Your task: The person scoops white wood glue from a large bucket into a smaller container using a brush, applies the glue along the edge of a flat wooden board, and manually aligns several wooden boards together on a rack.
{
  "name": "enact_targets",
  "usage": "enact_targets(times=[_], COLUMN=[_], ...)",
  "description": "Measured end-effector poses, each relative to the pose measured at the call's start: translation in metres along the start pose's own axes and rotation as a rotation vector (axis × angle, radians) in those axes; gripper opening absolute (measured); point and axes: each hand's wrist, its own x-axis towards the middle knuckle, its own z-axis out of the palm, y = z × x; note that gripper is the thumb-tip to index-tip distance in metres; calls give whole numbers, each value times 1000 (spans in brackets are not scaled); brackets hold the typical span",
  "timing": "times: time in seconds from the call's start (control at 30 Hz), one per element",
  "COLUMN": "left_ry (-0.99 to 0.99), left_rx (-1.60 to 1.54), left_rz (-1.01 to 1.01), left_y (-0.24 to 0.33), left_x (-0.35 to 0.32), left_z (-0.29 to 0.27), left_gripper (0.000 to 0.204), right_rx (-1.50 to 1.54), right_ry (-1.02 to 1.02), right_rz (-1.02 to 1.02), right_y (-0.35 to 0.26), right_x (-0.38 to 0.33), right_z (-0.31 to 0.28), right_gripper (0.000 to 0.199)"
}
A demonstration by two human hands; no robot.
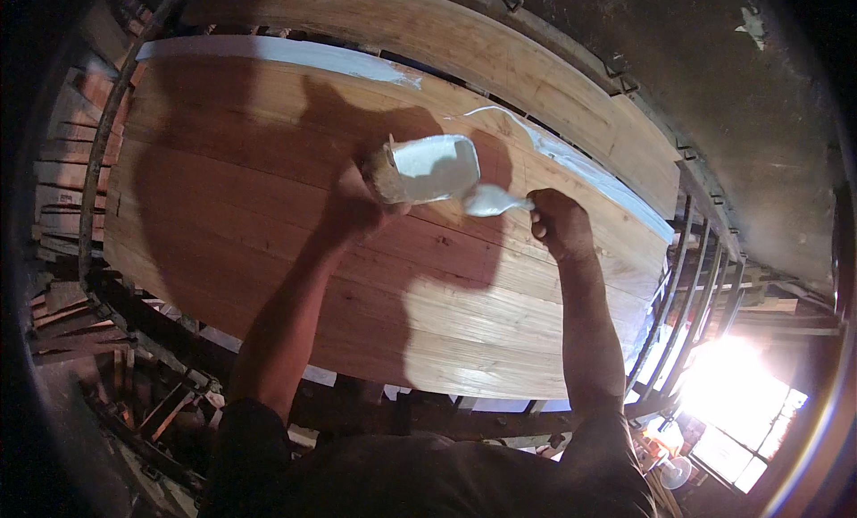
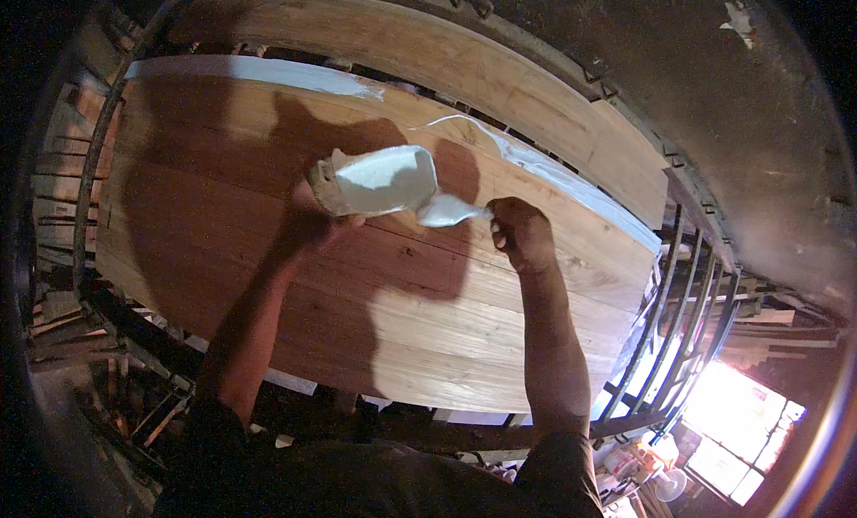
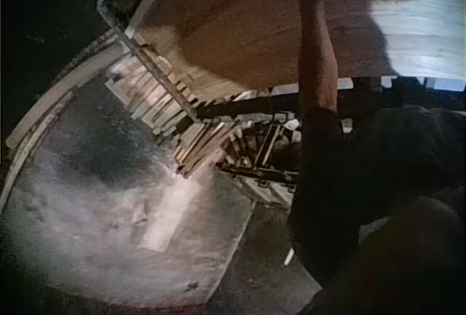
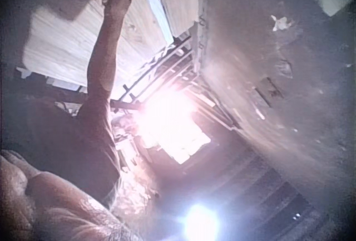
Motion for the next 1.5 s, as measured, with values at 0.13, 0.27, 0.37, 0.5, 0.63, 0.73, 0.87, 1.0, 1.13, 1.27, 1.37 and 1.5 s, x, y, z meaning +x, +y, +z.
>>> enact_targets(times=[0.13,0.27,0.37,0.5,0.63,0.73,0.87,1.0,1.13,1.27,1.37,1.5], left_ry=[4,36,1,-34,222,325,220,259,231,252,262,224], left_rx=[-46,34,160,255,241,597,758,828,841,813,846,857], left_rz=[104,155,64,79,123,151,31,57,74,91,108,57], left_y=[16,7,-8,-47,-76,-122,-127,-129,-116,-113,-119,-124], left_x=[15,28,23,7,-33,-71,-73,-75,-71,-70,-70,-67], left_z=[-17,-31,-44,-60,-46,-21,-10,-14,-11,-13,-11,-7], left_gripper=[74,74,76,80,77,69,60,59,57,55,53,51], right_rx=[389,294,91,-103,-353,-509,-619,-771,-691,-1233,-1666,-1156], right_ry=[120,133,239,540,456,416,413,418,459,898,888,662], right_rz=[-86,-233,-396,-517,-551,-774,-904,-862,-701,-664,-917,-1094], right_y=[-12,-23,-26,-35,-32,-11,-8,-12,-5,-42,-44,-22], right_x=[26,74,101,102,135,208,237,223,189,104,91,127], right_z=[0,-1,-12,-14,23,94,177,136,-61,-133,-120,31], right_gripper=[13,10,7,16,11,14,13,16,20,27,12,11])
